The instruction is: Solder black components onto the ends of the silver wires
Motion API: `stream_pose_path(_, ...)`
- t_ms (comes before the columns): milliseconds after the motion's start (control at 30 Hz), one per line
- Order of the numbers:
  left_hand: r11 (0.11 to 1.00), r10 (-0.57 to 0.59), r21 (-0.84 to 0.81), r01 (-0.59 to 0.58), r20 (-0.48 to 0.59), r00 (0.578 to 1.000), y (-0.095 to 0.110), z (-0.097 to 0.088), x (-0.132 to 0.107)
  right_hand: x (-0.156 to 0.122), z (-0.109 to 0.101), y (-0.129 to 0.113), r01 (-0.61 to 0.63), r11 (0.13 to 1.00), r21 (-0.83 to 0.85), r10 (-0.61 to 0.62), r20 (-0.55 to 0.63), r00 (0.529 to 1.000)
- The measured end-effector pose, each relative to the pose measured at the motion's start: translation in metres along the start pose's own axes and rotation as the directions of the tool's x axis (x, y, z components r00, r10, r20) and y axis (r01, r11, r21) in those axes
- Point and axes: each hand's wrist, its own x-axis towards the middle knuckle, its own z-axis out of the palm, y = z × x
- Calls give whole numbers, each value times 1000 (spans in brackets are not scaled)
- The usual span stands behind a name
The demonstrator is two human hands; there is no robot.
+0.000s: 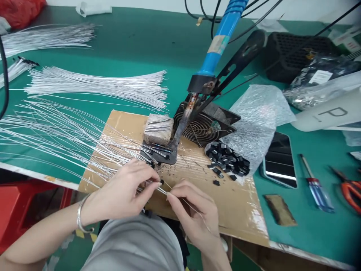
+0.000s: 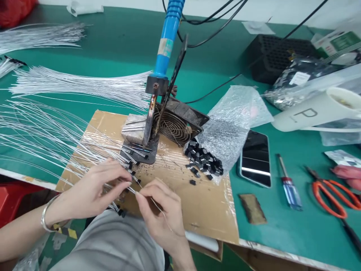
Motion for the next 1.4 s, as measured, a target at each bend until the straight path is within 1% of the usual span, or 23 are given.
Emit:
stream_pose_path(67, 982, -139, -117, 147, 75, 987, 0, 0, 3, -2, 4, 0, -2, 1000, 20, 3, -83, 997)
stream_pose_path(133, 929, -267, -208, 305, 191, 944, -2, -5, 5, -4, 7, 1, 6, 999, 41, 1, -170, 985)
stream_pose_path(200, 871, -337, -270, 410, 278, 899, -2, -9, 7, -6, 11, 3, 25, 998, 60, -11, -229, 973)
stream_pose_path(267, 832, -366, -319, 453, 298, 882, 0, -12, 10, -7, 14, 5, 54, 995, 84, -29, -278, 960)
stream_pose_path(367, 827, -384, -331, 454, 257, 887, 4, -12, 11, -9, 18, 6, 86, 989, 121, -41, -335, 941)
stream_pose_path(467, 879, -357, -267, 395, 180, 917, 6, -7, 8, -9, 22, 4, 72, 982, 172, -6, -357, 934)
stream_pose_path(533, 938, -282, -181, 297, 102, 954, 6, -4, 4, -10, 25, 2, 16, 974, 227, 68, -357, 932)
stream_pose_path(600, 987, -144, -75, 144, 9, 990, 7, 0, 1, -10, 29, 2, -67, 951, 302, 174, -343, 923)
stream_pose_path(667, 1000, -10, 15, 11, -50, 999, 9, 2, -1, -11, 31, 3, -146, 912, 383, 276, -310, 910)
stream_pose_path(700, 999, 24, 37, -22, -56, 998, 10, 2, -1, -11, 32, 3, -181, 890, 419, 319, -288, 903)
stream_pose_path(733, 999, 26, 40, -24, -47, 999, 11, 1, 0, -11, 32, 4, -212, 867, 450, 356, -264, 896)
stream_pose_path(767, 1000, -3, 22, 4, -24, 1000, 11, 0, 0, -10, 31, 5, -239, 847, 476, 385, -239, 891)
stream_pose_path(833, 992, -107, -68, 111, 52, 993, 12, -3, 2, -9, 29, 6, -280, 815, 508, 425, -193, 885)
stream_pose_path(900, 957, -208, -174, 231, 142, 968, 11, -6, 2, -8, 27, 7, -304, 801, 515, 440, -162, 883)
stream_pose_path(967, 922, -267, -230, 312, 206, 941, 10, -8, 3, -7, 25, 7, -305, 810, 501, 431, -156, 889)
stream_pose_path(1033, 919, -286, -207, 337, 240, 928, 11, -9, 2, -7, 25, 6, -280, 841, 463, 399, -182, 899)
stream_pose_path(1067, 928, -278, -180, 327, 251, 927, 12, -9, 2, -7, 26, 6, -261, 861, 436, 377, -202, 904)
stream_pose_path(1167, 962, -219, -105, 253, 256, 941, 17, -5, 3, -9, 28, 4, -212, 913, 349, 310, -253, 917)
stream_pose_path(1233, 967, -209, -92, 237, 243, 947, 19, -2, 4, -11, 29, 2, -206, 930, 304, 290, -266, 919)
stream_pose_path(1267, 961, -227, -102, 257, 234, 945, 20, 0, 5, -11, 29, 1, -209, 936, 283, 288, -275, 917)
stream_pose_path(1333, 929, -292, -163, 333, 230, 928, 19, 3, 6, -11, 26, 0, -218, 942, 254, 287, -274, 918)
stream_pose_path(1400, 875, -359, -248, 415, 242, 902, 17, 5, 7, -10, 20, 0, -218, 930, 296, 302, -274, 913)
